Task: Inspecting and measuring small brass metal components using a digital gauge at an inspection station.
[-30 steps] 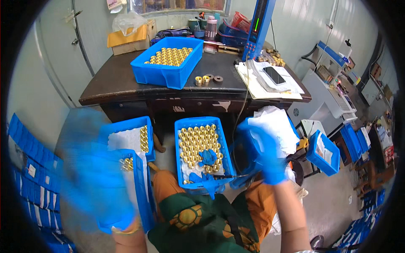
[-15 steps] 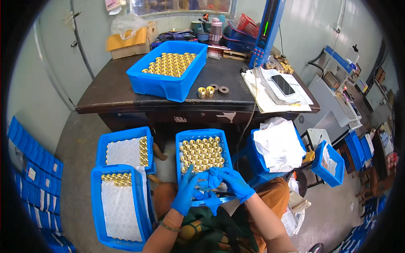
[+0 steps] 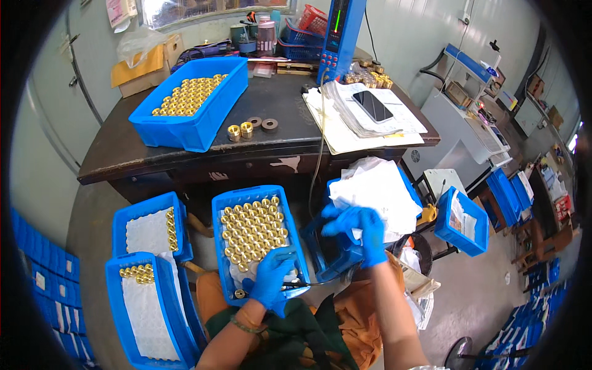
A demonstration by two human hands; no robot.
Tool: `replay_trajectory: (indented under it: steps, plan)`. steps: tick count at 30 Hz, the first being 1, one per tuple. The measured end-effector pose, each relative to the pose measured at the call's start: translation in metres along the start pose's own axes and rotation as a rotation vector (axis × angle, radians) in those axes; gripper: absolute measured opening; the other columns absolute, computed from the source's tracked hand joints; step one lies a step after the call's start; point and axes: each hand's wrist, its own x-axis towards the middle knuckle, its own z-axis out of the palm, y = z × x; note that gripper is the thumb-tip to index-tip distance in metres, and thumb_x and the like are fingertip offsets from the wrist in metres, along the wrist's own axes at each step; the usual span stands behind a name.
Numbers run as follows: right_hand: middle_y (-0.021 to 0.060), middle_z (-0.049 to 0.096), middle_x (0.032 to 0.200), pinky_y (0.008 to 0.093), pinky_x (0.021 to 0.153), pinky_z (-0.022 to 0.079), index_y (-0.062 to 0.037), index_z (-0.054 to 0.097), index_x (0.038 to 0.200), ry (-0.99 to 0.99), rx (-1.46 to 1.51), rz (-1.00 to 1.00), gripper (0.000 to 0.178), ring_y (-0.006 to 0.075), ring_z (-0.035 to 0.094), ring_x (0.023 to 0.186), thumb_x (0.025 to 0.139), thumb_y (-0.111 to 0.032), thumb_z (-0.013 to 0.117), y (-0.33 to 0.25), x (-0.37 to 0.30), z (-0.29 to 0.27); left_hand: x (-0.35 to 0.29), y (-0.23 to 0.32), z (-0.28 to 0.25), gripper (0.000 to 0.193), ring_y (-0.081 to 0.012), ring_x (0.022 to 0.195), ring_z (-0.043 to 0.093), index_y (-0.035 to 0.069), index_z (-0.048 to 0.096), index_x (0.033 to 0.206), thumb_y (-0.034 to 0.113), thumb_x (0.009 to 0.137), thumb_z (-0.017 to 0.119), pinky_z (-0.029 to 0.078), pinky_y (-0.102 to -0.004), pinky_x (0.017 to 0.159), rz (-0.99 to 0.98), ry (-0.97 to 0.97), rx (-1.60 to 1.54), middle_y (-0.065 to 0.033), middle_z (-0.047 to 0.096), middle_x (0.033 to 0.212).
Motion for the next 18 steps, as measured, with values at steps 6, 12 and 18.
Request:
replay_trajectory:
  steps: [6,12,18]
  plan:
    - [0.0076,0.057,0.079,0.0248,0.069,0.046,-0.0017,0.055,0.078,-0.036,0.652,0.304,0.021,0.0133,0.053,0.071,0.091,-0.01,0.041,-0.029,0.041,-0.025,-0.031,0.015,-0.031,0.022,-0.0171,0.102,0.056,-0.001,0.054,0.108,0.0,0.085,0.052,0.045,-0.0283,0.088,0.108,0.176,0.123,-0.0112,0.057,0.113]
    - [0.0119,0.062,0.08,0.0276,0.071,0.049,0.0025,0.06,0.077,-0.555,0.834,0.481,0.02,0.0187,0.06,0.075,0.084,-0.014,0.05,-0.096,-0.033,0.021,-0.015,0.019,0.011,0.042,-0.0173,0.107,0.05,0.009,0.034,0.133,0.025,0.095,0.038,0.046,-0.032,0.085,-0.121,-0.099,-0.302,-0.0089,0.05,0.118]
    - [0.006,0.061,0.085,0.0233,0.072,0.046,-0.0007,0.056,0.09,-0.509,0.444,0.459,0.01,0.0111,0.058,0.08,0.081,-0.005,0.059,-0.112,-0.085,0.026,-0.022,0.009,0.013,0.028,-0.0137,0.092,0.058,0.002,0.054,0.116,0.011,0.09,0.05,0.05,-0.0267,0.078,-0.044,-0.051,-0.315,-0.0068,0.059,0.103]
